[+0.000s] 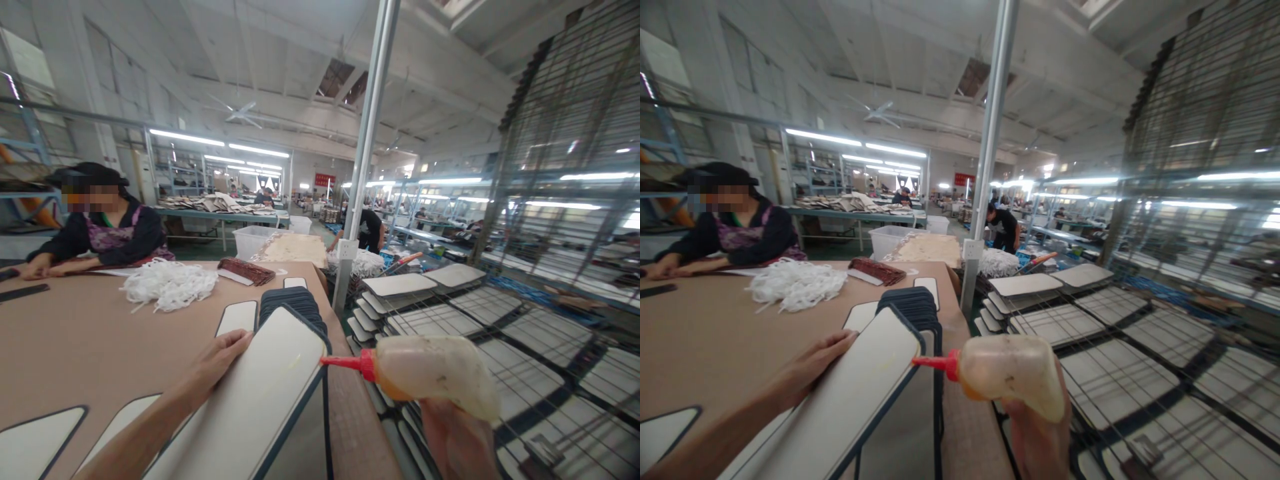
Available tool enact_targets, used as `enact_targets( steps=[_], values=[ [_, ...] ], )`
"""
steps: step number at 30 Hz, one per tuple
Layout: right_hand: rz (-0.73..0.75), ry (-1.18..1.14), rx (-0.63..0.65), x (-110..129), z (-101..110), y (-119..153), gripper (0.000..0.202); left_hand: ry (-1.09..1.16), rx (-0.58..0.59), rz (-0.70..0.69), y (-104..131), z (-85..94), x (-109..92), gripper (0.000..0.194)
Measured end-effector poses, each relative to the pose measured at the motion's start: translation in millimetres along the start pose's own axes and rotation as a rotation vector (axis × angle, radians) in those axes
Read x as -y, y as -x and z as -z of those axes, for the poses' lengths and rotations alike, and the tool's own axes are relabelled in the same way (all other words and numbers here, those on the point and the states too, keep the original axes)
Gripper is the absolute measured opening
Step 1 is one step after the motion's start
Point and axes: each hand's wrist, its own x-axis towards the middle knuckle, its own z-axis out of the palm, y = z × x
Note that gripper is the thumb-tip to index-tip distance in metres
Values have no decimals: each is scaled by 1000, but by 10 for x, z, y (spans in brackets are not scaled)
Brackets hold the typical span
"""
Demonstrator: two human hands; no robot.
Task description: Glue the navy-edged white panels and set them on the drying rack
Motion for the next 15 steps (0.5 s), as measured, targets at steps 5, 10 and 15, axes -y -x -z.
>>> enact_targets(
  steps=[5, 10, 15],
  values=[
    [-54, -12, 18, 8, -84, 5, 53, 5, -18, -1, 14, -6, 68, 54],
    [-69, -11, 14, 3, -129, -8, 56, 21, 8, 0, 43, -15, 86, 51],
    [-88, -33, 26, -36, -128, -30, 55, 74, 24, 39, 35, -8, 133, 56]
  ],
)
